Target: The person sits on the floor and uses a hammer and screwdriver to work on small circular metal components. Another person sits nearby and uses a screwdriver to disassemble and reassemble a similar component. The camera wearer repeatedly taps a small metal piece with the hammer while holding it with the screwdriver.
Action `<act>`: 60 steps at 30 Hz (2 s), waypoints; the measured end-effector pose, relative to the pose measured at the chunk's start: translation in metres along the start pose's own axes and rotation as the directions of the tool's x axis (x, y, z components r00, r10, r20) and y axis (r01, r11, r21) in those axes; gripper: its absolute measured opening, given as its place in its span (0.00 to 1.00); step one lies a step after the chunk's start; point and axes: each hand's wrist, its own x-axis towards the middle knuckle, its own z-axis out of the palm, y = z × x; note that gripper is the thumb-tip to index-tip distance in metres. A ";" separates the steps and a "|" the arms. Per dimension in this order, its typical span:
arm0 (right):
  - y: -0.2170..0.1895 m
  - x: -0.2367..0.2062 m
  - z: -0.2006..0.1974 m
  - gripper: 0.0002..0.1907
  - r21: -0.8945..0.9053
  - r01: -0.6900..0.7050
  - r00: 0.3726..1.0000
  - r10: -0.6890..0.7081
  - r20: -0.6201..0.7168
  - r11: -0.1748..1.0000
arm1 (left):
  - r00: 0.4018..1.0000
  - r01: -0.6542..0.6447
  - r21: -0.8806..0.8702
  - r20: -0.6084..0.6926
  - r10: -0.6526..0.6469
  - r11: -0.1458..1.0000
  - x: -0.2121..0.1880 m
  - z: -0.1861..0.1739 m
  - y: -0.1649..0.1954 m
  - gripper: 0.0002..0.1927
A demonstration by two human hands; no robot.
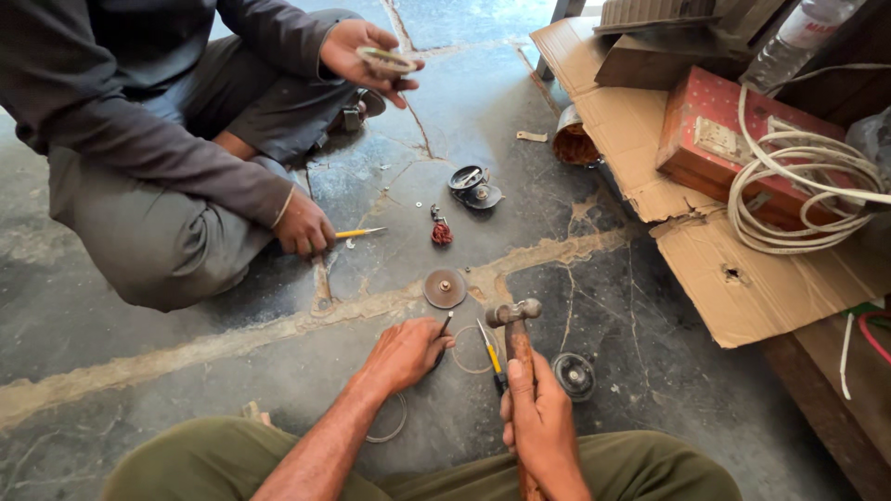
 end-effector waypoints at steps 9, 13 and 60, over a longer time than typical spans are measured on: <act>-0.008 -0.006 0.003 0.22 -0.105 0.018 1.000 -0.016 0.017 0.994 | 0.995 -0.099 0.058 -0.027 0.101 0.993 0.002 0.009 -0.009 0.12; -0.021 -0.018 0.005 0.25 -0.156 0.073 0.997 -0.076 -0.011 0.985 | 0.992 -0.124 0.094 0.002 0.124 0.988 0.003 0.014 -0.013 0.11; -0.002 -0.001 -0.001 0.22 0.058 -0.032 0.995 0.027 0.094 0.998 | 0.999 -0.030 0.012 -0.035 0.030 0.999 0.001 0.006 -0.006 0.14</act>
